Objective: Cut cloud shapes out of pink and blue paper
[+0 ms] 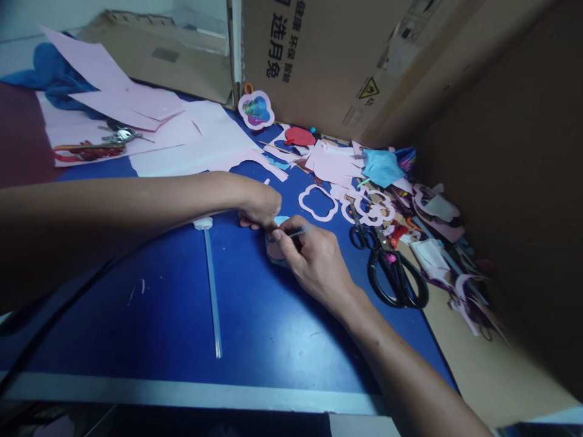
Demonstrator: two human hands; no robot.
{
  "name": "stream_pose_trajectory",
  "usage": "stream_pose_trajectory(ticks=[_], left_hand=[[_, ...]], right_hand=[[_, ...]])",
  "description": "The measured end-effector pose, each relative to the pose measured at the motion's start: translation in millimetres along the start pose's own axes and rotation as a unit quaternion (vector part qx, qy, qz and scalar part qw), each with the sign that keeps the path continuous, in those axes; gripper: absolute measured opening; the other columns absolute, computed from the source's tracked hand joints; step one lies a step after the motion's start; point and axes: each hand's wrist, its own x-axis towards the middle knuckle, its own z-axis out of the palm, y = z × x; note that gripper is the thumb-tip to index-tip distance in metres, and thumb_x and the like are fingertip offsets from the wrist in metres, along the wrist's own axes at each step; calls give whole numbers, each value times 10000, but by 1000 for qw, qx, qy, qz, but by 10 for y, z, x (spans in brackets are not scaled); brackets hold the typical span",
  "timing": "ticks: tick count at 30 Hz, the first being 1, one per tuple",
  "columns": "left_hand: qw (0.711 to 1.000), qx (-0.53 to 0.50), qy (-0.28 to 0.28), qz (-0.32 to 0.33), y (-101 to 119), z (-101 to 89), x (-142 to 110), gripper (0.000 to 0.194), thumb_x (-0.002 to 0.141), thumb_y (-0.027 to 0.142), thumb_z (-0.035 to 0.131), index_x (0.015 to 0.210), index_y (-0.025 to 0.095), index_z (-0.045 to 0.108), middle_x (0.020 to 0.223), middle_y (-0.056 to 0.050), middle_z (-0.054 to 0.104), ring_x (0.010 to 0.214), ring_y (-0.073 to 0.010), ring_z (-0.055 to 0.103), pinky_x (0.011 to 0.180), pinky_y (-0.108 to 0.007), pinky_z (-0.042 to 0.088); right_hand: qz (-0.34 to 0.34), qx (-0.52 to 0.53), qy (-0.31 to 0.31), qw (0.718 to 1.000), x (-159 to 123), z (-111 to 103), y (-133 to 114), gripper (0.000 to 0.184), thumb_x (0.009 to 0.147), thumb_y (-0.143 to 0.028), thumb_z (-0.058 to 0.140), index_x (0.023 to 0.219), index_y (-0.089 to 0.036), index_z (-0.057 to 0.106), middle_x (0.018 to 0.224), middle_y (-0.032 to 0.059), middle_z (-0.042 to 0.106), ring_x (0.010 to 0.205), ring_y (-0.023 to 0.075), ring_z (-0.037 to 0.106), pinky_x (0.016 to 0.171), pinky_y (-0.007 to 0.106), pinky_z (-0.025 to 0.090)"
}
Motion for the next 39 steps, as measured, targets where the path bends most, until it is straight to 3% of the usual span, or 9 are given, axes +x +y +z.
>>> stream_pose_trajectory(ticks=[3,8,15,20,26,30,34,39], left_hand=[[1000,-10,26,-1,-1,0,-2,349,802,499,731,618,205,770,578,-76,648,778,-268,653,801,-354,421],[998,63,-24,21,21,-22,-45,281,767,448,769,617,211,762,578,-58,656,789,-254,650,808,-344,406],[1000,-10,9,-16,31,-10,-61,273,781,415,772,612,202,758,633,-84,681,843,-292,664,828,-371,406],[1000,23,-9,-7,27,-18,-62,276,772,391,771,576,199,739,607,-77,670,826,-284,659,824,-367,403],[1000,-18,17,-18,34,-10,-82,282,769,407,781,582,199,742,573,-64,648,795,-266,652,810,-356,399],[999,33,-7,2,40,-31,-102,279,770,400,781,586,195,739,584,-63,655,777,-252,645,800,-346,402],[997,67,-29,14,46,-40,-109,300,809,385,760,587,186,735,613,-77,669,805,-265,659,807,-351,418],[999,34,7,-7,58,-31,-119,242,797,356,777,622,191,763,626,-74,675,789,-269,666,795,-363,433]], right_hand=[[10,11,-12,1000,-10,-5,-5,230,1070,-388,614,1017,-200,735,827,43,802,641,174,714,580,269,486],[4,6,-6,1000,-20,-5,-3,230,1070,-394,617,1015,-202,732,804,35,794,604,165,693,566,273,476],[-4,12,-8,1000,-30,7,-7,209,1072,-372,620,1025,-202,732,827,31,797,627,164,710,580,271,489],[1,12,-10,1000,-31,9,-15,220,1073,-385,625,1029,-200,736,831,29,795,649,165,724,596,268,502],[-2,14,-7,1000,-42,3,-11,216,1076,-378,620,1022,-201,733,854,41,804,677,175,734,612,272,511],[-6,16,-9,1000,-39,-6,-11,223,1077,-378,621,1020,-196,738,869,47,803,699,173,732,626,263,513],[0,8,18,1000,-19,-15,0,267,1069,-398,622,970,-186,749,820,47,771,658,163,680,573,256,461],[40,65,17,997,36,-30,45,345,1052,-440,641,833,-186,722,854,61,759,718,169,685,587,250,481]])
